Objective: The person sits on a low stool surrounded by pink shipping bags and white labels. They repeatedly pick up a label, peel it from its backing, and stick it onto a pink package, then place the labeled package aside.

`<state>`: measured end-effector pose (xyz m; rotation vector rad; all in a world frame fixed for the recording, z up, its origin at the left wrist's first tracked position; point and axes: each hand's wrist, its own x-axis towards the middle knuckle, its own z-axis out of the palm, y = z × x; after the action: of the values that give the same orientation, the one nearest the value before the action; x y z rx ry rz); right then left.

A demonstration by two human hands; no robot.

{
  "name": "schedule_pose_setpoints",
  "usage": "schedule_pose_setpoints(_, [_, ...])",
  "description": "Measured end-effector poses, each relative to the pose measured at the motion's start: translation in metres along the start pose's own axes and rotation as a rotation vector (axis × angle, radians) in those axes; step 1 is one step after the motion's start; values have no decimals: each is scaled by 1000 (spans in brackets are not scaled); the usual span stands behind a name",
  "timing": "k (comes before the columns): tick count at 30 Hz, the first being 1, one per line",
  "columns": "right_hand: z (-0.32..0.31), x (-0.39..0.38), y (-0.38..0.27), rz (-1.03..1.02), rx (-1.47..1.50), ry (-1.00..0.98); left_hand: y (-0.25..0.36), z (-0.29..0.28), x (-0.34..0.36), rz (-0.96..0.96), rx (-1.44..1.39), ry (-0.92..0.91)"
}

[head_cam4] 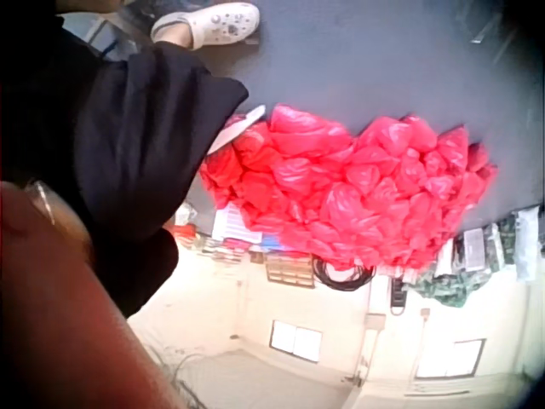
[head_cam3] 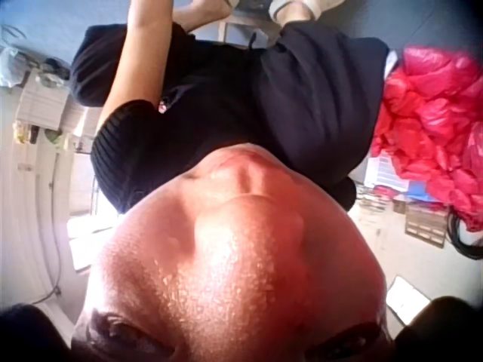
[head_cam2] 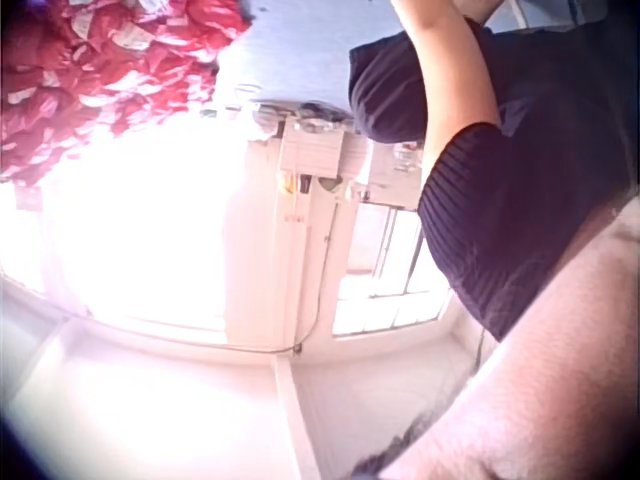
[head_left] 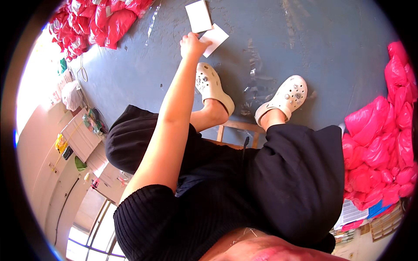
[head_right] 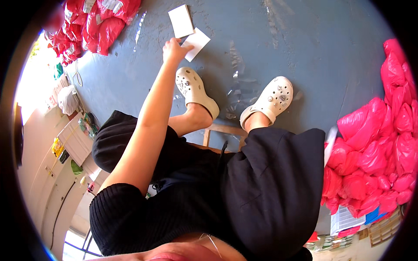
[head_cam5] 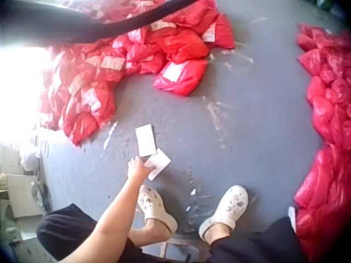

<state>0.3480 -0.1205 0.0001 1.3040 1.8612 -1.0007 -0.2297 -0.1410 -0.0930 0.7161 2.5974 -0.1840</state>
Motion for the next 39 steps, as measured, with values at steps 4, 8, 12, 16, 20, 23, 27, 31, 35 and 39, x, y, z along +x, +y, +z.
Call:
schedule_pose_setpoints(4, [12,-7,3,61,72,9,18,8,-21,87,142,33])
schedule_pose_setpoints(8, [5,13,0,11,78,28,4,14,-28,121,205,-54])
schedule_pose_setpoints(12, [7,6,1,49,96,68,23,31,-23,297,277,66])
schedule_pose_setpoints(16, [6,9,-3,23,87,44,6,36,-24,292,344,219])
schedule_pose_setpoints(20, [11,10,2,51,124,59,19,24,-15,214,186,215])
schedule_pose_setpoints(23, [-1,17,-3,52,179,84,39,-20,-18,-160,-609,-11])
schedule_pose_setpoints(27, [-56,45,-30,3,443,212,88,-39,-56,-76,-1881,-722])
schedule_pose_setpoints(31, [-137,65,-99,-369,1094,268,130,-81,-129,338,-1791,-1267])
schedule_pose_setpoints(35, [-199,57,-155,-608,788,317,172,-87,-179,420,-1675,-1439])
schedule_pose_setpoints(39, [-205,62,-155,-564,961,369,187,-90,-194,390,-1712,-1565])
